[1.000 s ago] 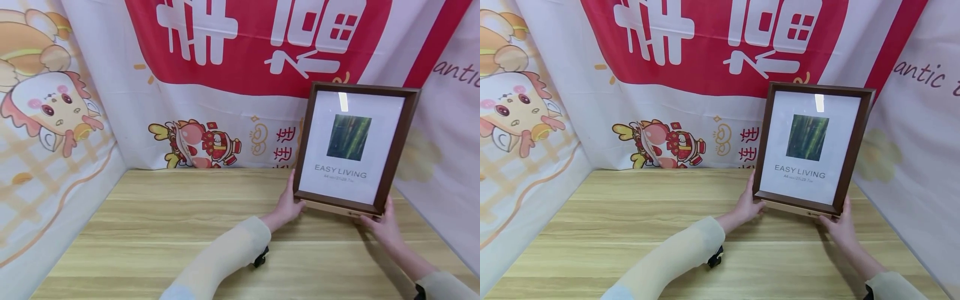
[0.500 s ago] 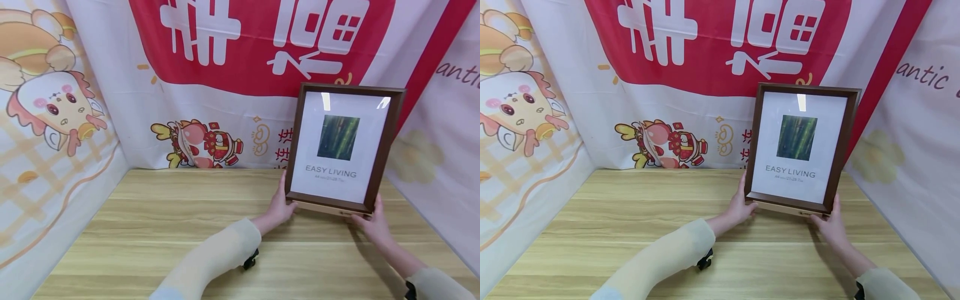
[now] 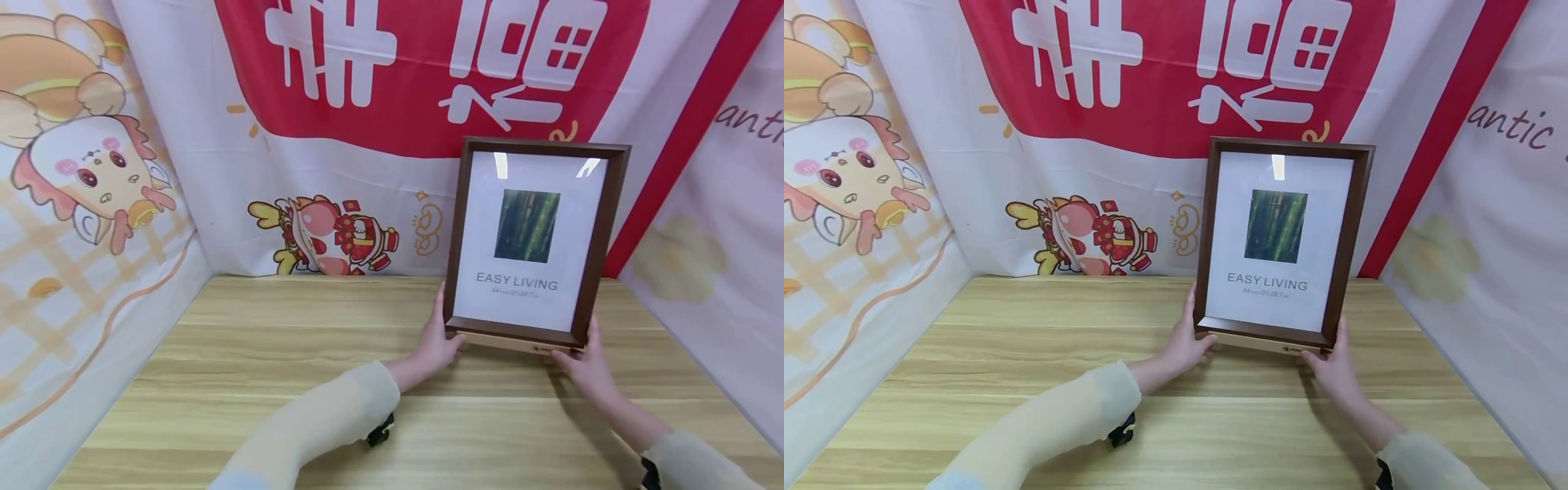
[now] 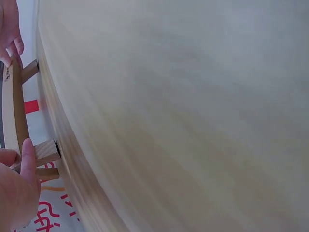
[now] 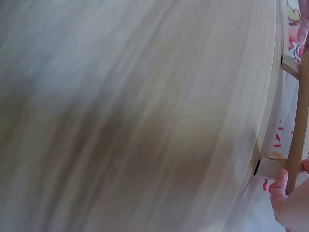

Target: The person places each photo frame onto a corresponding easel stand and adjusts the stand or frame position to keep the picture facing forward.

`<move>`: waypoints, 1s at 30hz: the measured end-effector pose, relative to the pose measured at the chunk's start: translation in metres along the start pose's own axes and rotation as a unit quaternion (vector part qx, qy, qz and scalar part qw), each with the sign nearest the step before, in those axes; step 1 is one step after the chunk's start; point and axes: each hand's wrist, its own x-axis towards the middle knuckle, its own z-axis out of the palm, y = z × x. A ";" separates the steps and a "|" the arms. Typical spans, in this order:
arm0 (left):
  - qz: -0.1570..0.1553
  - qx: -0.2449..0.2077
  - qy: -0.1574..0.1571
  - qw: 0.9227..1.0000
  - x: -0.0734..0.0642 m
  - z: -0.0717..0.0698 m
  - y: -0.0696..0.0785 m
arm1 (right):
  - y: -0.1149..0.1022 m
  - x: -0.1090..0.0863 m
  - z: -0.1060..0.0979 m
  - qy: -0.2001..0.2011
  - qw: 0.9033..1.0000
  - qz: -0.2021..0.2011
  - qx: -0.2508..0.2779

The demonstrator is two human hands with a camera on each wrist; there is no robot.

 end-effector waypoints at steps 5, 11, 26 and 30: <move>-0.006 0.003 0.010 1.000 -0.007 -0.014 -0.003 | -0.005 0.001 0.012 -0.011 1.000 -0.001 -0.006; -0.008 -0.020 0.013 1.000 -0.013 -0.032 -0.007 | -0.014 0.005 0.027 -0.030 0.999 0.025 -0.006; -0.025 -0.009 0.023 0.999 -0.030 -0.066 -0.015 | -0.027 0.008 0.058 -0.047 0.999 0.028 -0.002; -0.020 -0.006 0.029 0.999 -0.033 -0.074 -0.019 | -0.030 0.008 0.067 -0.051 0.998 0.021 0.002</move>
